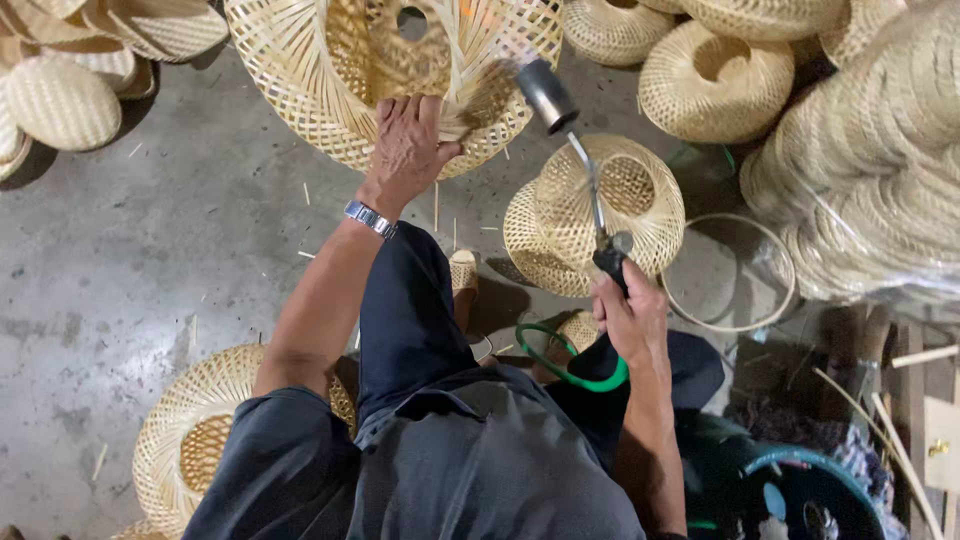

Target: The person sits on the floor and uses a handheld blowtorch to apply flame to the surface of woven baskets. They rotate the baskets to treat different sections and stack finished items nearby.

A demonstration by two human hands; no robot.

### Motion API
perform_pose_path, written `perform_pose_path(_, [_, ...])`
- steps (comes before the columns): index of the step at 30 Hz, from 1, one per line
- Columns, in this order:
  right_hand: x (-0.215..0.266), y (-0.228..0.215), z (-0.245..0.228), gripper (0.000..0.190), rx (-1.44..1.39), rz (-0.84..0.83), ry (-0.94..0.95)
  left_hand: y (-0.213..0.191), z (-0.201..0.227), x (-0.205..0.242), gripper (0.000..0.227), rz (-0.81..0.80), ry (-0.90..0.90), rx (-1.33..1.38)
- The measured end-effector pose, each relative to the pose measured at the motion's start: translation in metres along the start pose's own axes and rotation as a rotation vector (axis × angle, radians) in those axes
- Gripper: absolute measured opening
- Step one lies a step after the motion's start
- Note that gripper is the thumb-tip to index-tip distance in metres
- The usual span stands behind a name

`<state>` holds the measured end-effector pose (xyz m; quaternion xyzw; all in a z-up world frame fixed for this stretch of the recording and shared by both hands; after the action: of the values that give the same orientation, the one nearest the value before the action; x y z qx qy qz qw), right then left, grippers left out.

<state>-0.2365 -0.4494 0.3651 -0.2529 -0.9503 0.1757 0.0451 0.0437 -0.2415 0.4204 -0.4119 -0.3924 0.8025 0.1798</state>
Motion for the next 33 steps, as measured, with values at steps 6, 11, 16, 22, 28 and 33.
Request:
perform_pose_path(6, [0.015,-0.004,-0.020,0.018,0.092,0.005,-0.049,0.001,0.019,0.001,0.052,0.008,0.112,-0.120])
perform_pose_path(11, [0.009,-0.002,-0.026,0.017,0.085,0.035,0.002,0.005,0.023,0.009,0.048,-0.012,0.156,-0.280])
perform_pose_path(16, [0.003,-0.008,-0.053,0.020,0.254,0.085,-0.131,0.004,0.027,0.019,0.036,-0.011,0.243,-0.324])
perform_pose_path(22, [-0.003,-0.016,-0.060,0.017,0.347,0.044,-0.075,-0.001,0.034,0.027,0.015,-0.011,0.308,-0.427])
perform_pose_path(28, [-0.022,-0.037,-0.057,0.022,0.406,0.029,-0.134,0.008,0.034,0.029,0.008,-0.107,0.351,-0.510])
perform_pose_path(33, [-0.030,-0.055,-0.060,0.023,0.465,0.066,-0.095,0.013,0.036,0.036,0.011,-0.125,0.398,-0.669])
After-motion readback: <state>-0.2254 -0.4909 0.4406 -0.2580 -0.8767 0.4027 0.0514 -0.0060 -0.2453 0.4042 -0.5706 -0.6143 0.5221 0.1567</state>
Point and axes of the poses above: each hand's wrist, its own x-axis away from the middle knuckle, its own y-axis out of the palm, z = x × y, the point moved 10 cm from there along -x, towards the middle knuckle, and after that the axes turned 7 degrees about x, right-handed, at the moved point
